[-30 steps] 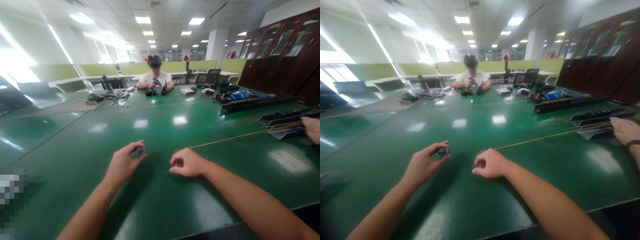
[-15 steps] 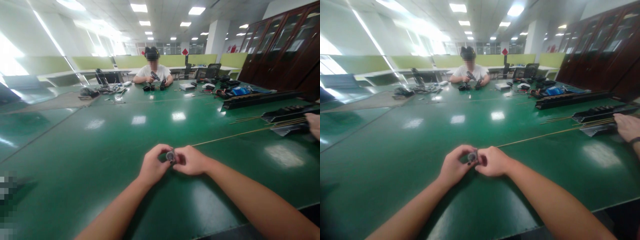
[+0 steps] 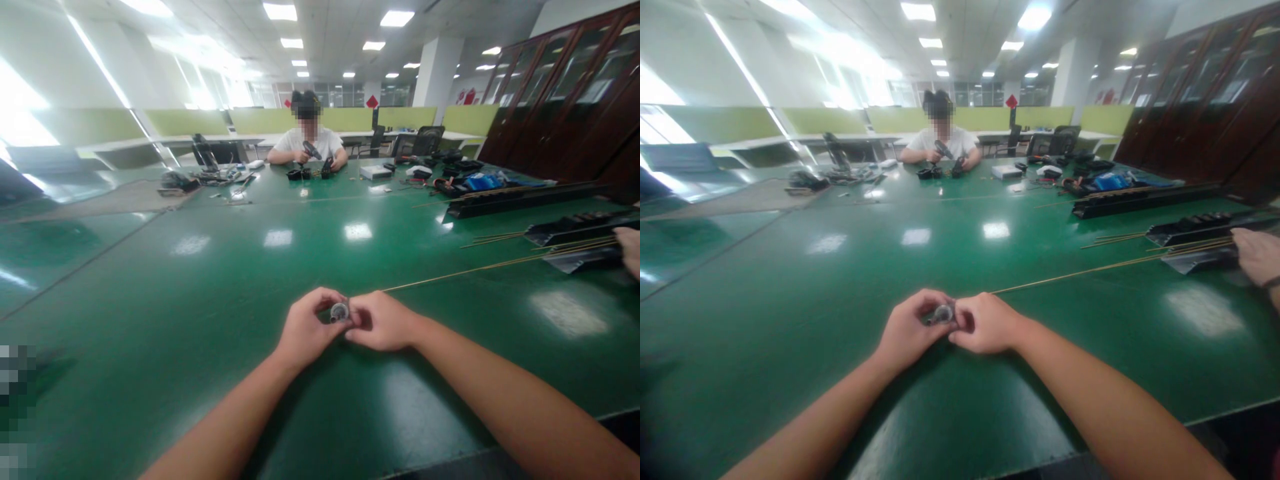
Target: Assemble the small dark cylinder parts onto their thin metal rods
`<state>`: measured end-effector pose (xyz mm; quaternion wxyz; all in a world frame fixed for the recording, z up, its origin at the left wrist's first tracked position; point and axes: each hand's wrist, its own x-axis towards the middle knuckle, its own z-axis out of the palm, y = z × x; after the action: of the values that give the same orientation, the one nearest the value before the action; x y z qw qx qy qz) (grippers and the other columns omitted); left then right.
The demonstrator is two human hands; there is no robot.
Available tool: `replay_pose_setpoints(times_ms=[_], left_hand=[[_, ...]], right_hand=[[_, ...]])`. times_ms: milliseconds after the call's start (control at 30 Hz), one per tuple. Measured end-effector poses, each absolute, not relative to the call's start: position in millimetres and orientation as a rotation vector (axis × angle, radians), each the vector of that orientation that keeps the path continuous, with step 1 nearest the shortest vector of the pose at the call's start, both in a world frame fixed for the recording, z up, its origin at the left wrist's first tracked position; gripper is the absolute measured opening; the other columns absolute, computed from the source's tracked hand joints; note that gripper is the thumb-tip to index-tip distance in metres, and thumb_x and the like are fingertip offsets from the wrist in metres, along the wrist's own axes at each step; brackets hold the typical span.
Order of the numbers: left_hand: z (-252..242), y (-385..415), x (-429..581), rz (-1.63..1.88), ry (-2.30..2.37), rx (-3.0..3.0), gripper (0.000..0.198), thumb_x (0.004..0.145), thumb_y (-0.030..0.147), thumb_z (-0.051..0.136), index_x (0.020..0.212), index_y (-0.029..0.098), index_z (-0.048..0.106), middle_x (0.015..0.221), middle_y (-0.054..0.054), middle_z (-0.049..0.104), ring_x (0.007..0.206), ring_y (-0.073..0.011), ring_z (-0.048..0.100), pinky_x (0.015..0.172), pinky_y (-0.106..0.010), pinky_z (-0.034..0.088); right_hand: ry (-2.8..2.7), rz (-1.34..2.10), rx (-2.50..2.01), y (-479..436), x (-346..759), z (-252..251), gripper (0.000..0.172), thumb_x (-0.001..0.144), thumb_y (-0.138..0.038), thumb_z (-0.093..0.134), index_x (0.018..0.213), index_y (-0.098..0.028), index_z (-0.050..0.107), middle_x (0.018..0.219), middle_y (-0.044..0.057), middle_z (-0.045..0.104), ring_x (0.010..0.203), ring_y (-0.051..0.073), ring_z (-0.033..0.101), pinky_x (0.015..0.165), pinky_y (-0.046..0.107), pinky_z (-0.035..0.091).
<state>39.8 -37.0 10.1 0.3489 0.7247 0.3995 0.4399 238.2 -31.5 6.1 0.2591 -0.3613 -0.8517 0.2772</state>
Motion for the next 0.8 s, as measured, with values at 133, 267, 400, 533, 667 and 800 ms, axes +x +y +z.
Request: replay_pose_setpoints(times_ms=[133, 267, 400, 533, 667, 800], left_hand=[[9, -35, 39, 1.06, 1.027, 1.649, 0.036, 0.065, 0.023, 0.086, 0.09, 0.015, 0.063, 0.095, -0.005, 0.072, 0.085, -0.0165, 0.069, 0.08, -0.027, 0.056], [8, -30, 34, 0.938, 0.924, 1.476, 0.04, 0.064, 0.021, 0.087, 0.095, 0.014, 0.062, 0.089, -0.005, 0.073, 0.079, -0.0157, 0.069, 0.076, -0.026, 0.056], [8, -26, 32, 0.914, 0.894, 1.423, 0.041, 0.065, 0.018, 0.086, 0.098, 0.013, 0.062, 0.087, -0.004, 0.073, 0.077, -0.0142, 0.069, 0.075, -0.024, 0.055], [7, -25, 31, 0.9, 0.886, 1.412, 0.042, 0.064, 0.019, 0.087, 0.097, 0.013, 0.062, 0.087, -0.004, 0.073, 0.079, -0.0146, 0.069, 0.077, -0.024, 0.055], [7, -25, 31, 0.892, 0.893, 1.397, 0.041, 0.065, 0.021, 0.087, 0.096, 0.013, 0.062, 0.089, -0.004, 0.072, 0.081, -0.0153, 0.069, 0.081, -0.026, 0.055], [6, -25, 32, 0.892, 0.884, 1.347, 0.041, 0.065, 0.023, 0.088, 0.094, 0.013, 0.061, 0.089, -0.004, 0.072, 0.083, -0.0155, 0.069, 0.086, -0.027, 0.054]], right_hand=[[-2.314, 0.735, -0.973, -32, 237, 6, 0.022, 0.076, -0.03, 0.07, 0.071, -0.019, 0.052, 0.066, -0.004, 0.058, 0.058, 0.01, 0.051, 0.057, 0.021, 0.036], [-2.327, 0.724, -0.96, -33, 237, 7, 0.023, 0.077, -0.032, 0.071, 0.072, -0.019, 0.052, 0.066, -0.004, 0.058, 0.058, 0.01, 0.051, 0.057, 0.022, 0.036], [-2.336, 0.752, -0.948, -35, 237, 8, 0.024, 0.077, -0.032, 0.071, 0.072, -0.019, 0.052, 0.066, -0.004, 0.058, 0.057, 0.009, 0.051, 0.056, 0.021, 0.036], [-2.338, 0.764, -0.934, -34, 237, 9, 0.023, 0.077, -0.032, 0.071, 0.072, -0.019, 0.052, 0.065, -0.004, 0.058, 0.056, 0.009, 0.05, 0.055, 0.021, 0.036], [-2.332, 0.774, -0.92, -34, 237, 10, 0.023, 0.077, -0.031, 0.071, 0.072, -0.019, 0.052, 0.065, -0.004, 0.058, 0.056, 0.009, 0.05, 0.056, 0.021, 0.036], [-2.312, 0.771, -0.919, -35, 237, 10, 0.024, 0.076, -0.031, 0.072, 0.072, -0.019, 0.052, 0.065, -0.004, 0.058, 0.056, 0.009, 0.049, 0.055, 0.021, 0.035]])
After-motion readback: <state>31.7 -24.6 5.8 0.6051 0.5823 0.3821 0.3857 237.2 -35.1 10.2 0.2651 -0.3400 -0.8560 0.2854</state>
